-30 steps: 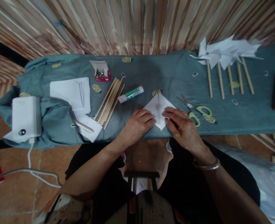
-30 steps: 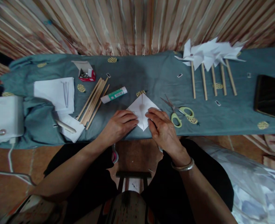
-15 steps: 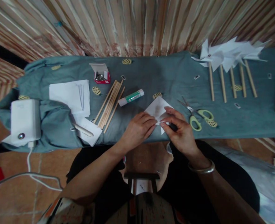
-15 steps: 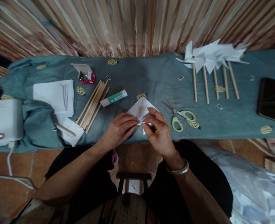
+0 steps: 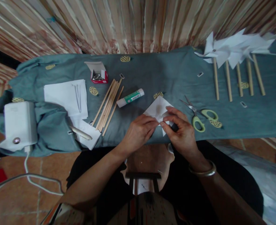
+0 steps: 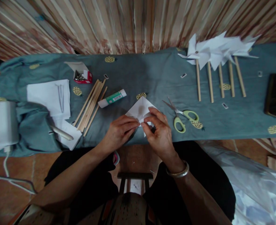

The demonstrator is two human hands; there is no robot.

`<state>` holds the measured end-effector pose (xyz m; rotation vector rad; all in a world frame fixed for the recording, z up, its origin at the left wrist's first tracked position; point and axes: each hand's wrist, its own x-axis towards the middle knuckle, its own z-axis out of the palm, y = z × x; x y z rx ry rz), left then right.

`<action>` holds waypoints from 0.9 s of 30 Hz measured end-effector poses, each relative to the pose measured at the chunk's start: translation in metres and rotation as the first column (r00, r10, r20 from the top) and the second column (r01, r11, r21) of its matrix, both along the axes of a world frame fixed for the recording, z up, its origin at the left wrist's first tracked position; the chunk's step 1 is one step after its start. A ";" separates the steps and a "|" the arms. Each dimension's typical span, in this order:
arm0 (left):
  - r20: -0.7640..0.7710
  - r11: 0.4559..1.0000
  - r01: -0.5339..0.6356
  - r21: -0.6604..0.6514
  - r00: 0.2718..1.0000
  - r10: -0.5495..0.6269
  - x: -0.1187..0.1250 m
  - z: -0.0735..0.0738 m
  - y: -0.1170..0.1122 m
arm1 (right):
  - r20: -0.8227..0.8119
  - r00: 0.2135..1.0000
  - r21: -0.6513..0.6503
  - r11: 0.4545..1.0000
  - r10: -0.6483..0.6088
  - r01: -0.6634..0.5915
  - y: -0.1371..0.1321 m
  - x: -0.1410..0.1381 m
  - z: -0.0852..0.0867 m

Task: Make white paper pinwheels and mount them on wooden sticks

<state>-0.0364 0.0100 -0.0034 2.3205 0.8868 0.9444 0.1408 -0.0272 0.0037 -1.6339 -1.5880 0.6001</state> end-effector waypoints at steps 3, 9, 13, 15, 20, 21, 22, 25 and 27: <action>-0.002 1.000 0.001 -0.007 1.000 -0.001 0.000 -0.001 0.001 | -0.001 1.000 -0.005 1.000 -0.013 0.013 -0.001 -0.001 0.002; -0.024 0.998 -0.015 -0.062 1.000 0.014 -0.001 -0.001 0.001 | 0.035 0.999 -0.011 1.000 -0.006 0.007 -0.004 0.000 0.004; -0.050 0.996 -0.024 -0.082 0.999 0.020 -0.001 0.000 0.001 | 0.051 0.999 -0.007 1.000 0.005 -0.005 -0.005 0.000 0.002; -0.058 0.996 -0.032 -0.085 0.998 0.028 -0.001 0.000 0.001 | 0.057 0.998 -0.003 1.000 0.007 -0.007 -0.005 0.000 0.002; -0.068 0.996 -0.030 -0.081 0.997 0.024 0.000 0.001 0.001 | 0.079 0.997 0.009 1.000 0.014 -0.015 -0.005 0.000 0.002; -0.072 0.996 -0.030 -0.084 0.997 0.024 0.000 0.001 0.001 | 0.086 0.996 0.008 1.000 0.020 -0.020 -0.005 0.000 0.002; -0.075 0.996 -0.031 -0.086 0.997 0.024 0.000 0.001 0.001 | 0.092 0.995 0.009 1.000 0.024 -0.025 -0.005 0.000 0.002; -0.079 0.995 -0.033 -0.090 0.997 0.026 0.000 0.002 0.001 | 0.108 0.994 0.020 0.999 0.027 -0.029 -0.006 0.000 0.002; -0.076 0.996 -0.032 -0.089 0.997 0.025 0.000 0.002 0.002 | 0.124 0.992 0.030 0.999 0.033 -0.037 -0.006 0.000 0.002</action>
